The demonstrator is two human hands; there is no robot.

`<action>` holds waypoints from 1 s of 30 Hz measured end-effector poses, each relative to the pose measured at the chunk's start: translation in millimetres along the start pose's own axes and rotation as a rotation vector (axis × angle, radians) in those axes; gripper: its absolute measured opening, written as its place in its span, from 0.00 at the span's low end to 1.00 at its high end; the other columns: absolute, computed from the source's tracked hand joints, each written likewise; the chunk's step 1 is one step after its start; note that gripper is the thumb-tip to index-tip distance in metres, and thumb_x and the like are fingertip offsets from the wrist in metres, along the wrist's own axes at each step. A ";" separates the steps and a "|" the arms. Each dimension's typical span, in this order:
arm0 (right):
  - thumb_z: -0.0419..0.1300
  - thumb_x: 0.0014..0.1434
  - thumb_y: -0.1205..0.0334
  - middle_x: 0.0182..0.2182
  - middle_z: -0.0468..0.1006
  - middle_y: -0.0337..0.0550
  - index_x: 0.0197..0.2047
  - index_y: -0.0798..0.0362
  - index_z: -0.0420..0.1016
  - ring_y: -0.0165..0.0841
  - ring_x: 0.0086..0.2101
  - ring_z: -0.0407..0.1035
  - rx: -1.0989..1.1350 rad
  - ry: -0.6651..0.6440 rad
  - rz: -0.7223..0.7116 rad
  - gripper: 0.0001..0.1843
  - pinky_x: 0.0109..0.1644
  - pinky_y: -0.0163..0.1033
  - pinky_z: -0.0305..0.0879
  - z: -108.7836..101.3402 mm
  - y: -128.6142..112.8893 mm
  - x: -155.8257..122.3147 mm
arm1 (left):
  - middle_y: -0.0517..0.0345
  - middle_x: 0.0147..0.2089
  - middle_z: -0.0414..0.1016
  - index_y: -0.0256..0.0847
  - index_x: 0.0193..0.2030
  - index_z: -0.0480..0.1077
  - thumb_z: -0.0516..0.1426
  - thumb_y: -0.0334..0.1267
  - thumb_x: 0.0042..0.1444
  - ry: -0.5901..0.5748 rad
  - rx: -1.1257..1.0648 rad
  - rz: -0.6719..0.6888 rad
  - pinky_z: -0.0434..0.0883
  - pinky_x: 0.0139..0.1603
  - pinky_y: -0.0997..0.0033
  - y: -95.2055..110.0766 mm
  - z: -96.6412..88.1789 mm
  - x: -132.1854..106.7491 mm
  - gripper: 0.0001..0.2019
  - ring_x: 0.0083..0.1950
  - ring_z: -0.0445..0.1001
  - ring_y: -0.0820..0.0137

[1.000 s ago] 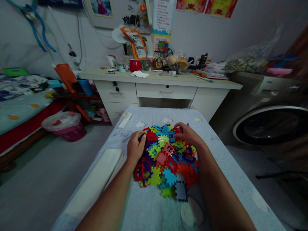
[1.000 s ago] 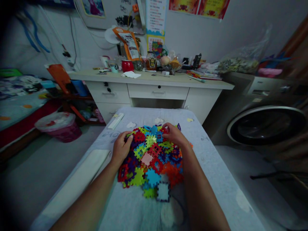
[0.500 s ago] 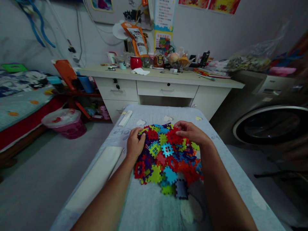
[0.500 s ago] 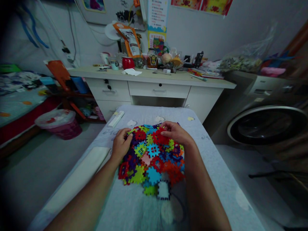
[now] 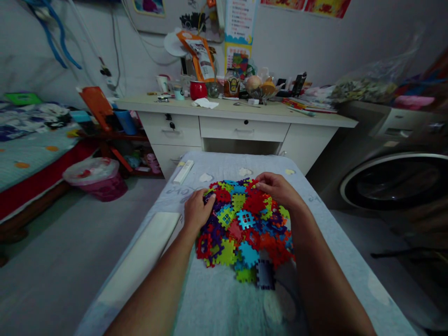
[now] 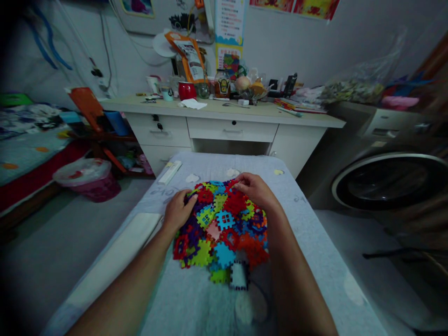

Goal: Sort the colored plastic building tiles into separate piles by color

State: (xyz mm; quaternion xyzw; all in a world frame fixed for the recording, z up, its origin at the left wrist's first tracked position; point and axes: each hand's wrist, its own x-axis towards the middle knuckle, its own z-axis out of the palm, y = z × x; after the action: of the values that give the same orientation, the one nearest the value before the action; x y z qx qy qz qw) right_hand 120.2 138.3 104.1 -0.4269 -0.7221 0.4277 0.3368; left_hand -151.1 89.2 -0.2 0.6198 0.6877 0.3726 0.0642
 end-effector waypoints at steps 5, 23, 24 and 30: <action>0.61 0.55 0.56 0.23 0.69 0.32 0.43 0.51 0.71 0.26 0.24 0.62 0.060 -0.127 -0.047 0.13 0.28 0.32 0.57 30.8 -5.8 2.4 | 0.51 0.50 0.76 0.42 0.49 0.71 0.49 0.52 0.62 -0.018 -0.126 0.012 0.69 0.56 0.59 0.7 1.8 1.0 0.19 0.53 0.73 0.61; 0.58 0.59 0.66 0.53 0.76 0.53 0.51 0.54 0.76 0.41 0.53 0.69 -0.848 0.120 0.160 0.17 0.58 0.44 0.62 -24.5 51.1 8.5 | 0.52 0.48 0.77 0.40 0.45 0.73 0.49 0.44 0.60 0.079 -0.428 -0.070 0.68 0.57 0.61 -0.4 3.7 5.6 0.16 0.52 0.73 0.63; 0.57 0.59 0.66 0.55 0.75 0.54 0.53 0.54 0.75 0.42 0.55 0.68 -0.862 0.168 0.209 0.18 0.59 0.45 0.62 -29.3 59.9 9.1 | 0.53 0.48 0.77 0.40 0.45 0.73 0.48 0.43 0.60 0.085 -0.443 -0.083 0.68 0.58 0.61 -1.9 4.1 6.0 0.16 0.53 0.73 0.63; 0.54 0.61 0.67 0.59 0.72 0.55 0.61 0.55 0.70 0.43 0.57 0.67 -0.787 0.231 0.395 0.24 0.60 0.45 0.61 -40.0 95.9 7.2 | 0.50 0.49 0.76 0.39 0.47 0.72 0.49 0.34 0.54 0.047 -0.281 -0.013 0.67 0.60 0.59 -8.0 8.0 5.9 0.16 0.54 0.72 0.62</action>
State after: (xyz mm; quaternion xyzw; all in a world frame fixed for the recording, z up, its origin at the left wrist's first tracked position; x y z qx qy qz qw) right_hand 182.8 184.0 34.4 -0.6971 -0.6919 0.1263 0.1392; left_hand -154.5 98.3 -8.4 0.5914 0.6340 0.4792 0.1368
